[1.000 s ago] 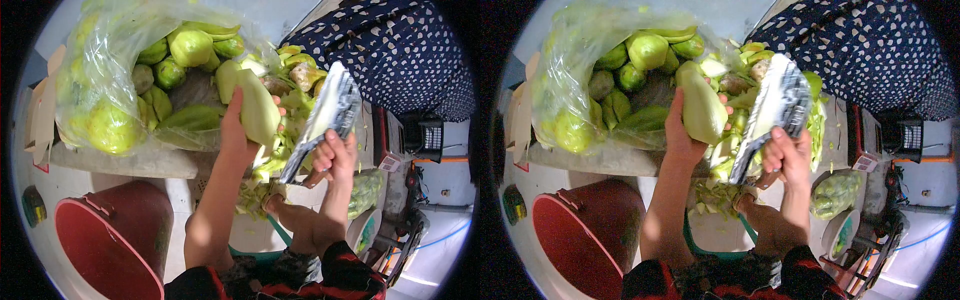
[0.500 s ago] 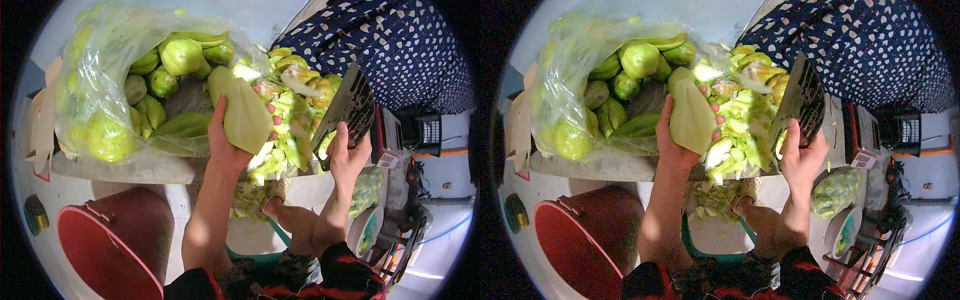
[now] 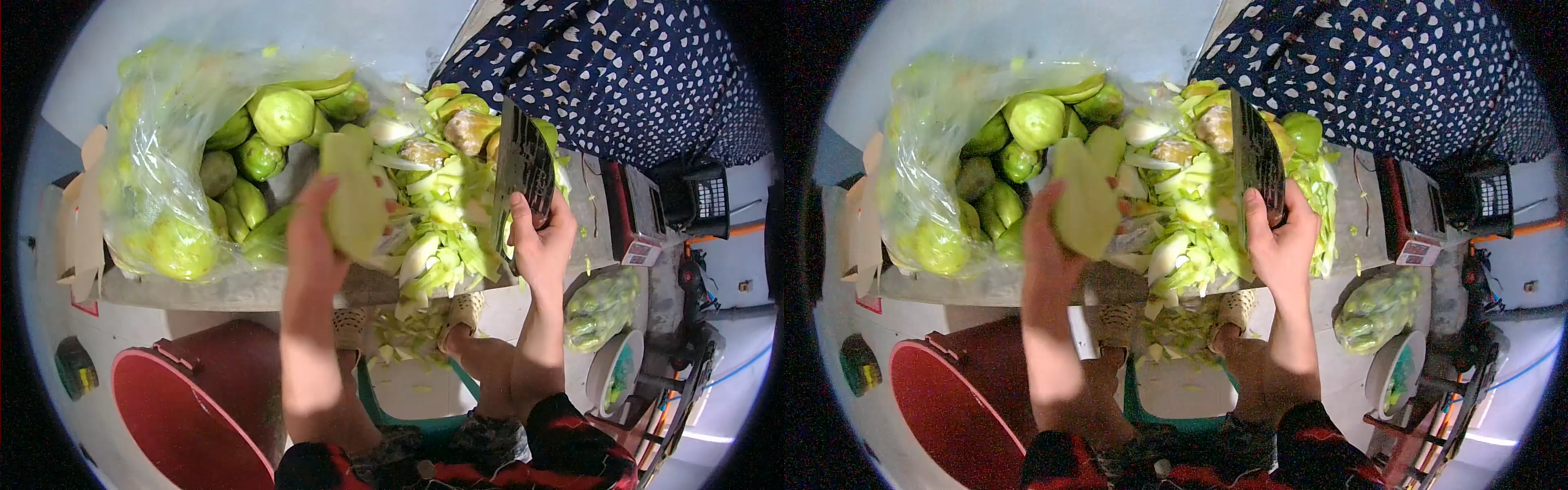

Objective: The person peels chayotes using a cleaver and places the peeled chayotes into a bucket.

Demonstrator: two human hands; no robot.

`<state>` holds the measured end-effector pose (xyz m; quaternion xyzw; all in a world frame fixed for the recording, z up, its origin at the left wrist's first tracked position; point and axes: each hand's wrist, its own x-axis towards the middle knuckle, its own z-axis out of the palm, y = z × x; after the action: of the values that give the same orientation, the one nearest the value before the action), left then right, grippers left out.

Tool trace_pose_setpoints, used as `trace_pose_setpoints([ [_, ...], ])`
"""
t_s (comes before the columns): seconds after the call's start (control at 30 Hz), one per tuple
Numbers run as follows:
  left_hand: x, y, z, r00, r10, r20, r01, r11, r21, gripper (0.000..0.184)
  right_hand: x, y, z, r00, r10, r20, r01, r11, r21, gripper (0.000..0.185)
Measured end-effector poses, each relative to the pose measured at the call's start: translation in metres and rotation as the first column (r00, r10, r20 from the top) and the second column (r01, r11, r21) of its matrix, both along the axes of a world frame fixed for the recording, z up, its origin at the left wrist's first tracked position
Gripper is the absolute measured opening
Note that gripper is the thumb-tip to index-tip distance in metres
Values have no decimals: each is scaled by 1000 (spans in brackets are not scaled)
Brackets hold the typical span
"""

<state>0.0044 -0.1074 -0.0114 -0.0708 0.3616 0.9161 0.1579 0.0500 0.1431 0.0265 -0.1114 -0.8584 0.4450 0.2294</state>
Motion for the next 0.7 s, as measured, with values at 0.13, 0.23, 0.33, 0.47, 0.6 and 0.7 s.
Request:
trace_pose_setpoints([
  [0.13,35,-62,65,960,273,-58,-278,954,-109,65,-3,7,7,997,0,-81,-7,996,-90,18],
  [0.23,88,-124,88,774,601,-199,-633,734,-246,65,-2,15,15,998,-4,-57,-5,989,-149,15],
  [0.33,148,-188,86,575,737,-355,-786,379,-489,62,-1,23,19,998,2,-59,-15,975,-224,15],
  [0.47,229,-250,24,704,632,-324,-439,29,-898,50,-2,42,15,996,-7,-85,-10,980,-197,16],
  [0.6,306,-229,-62,766,621,165,-196,470,-860,43,-1,39,23,996,-41,-76,22,971,-237,16],
  [0.7,341,-248,-100,678,624,388,3,526,-850,52,-2,39,23,995,-46,-86,23,967,-253,17],
])
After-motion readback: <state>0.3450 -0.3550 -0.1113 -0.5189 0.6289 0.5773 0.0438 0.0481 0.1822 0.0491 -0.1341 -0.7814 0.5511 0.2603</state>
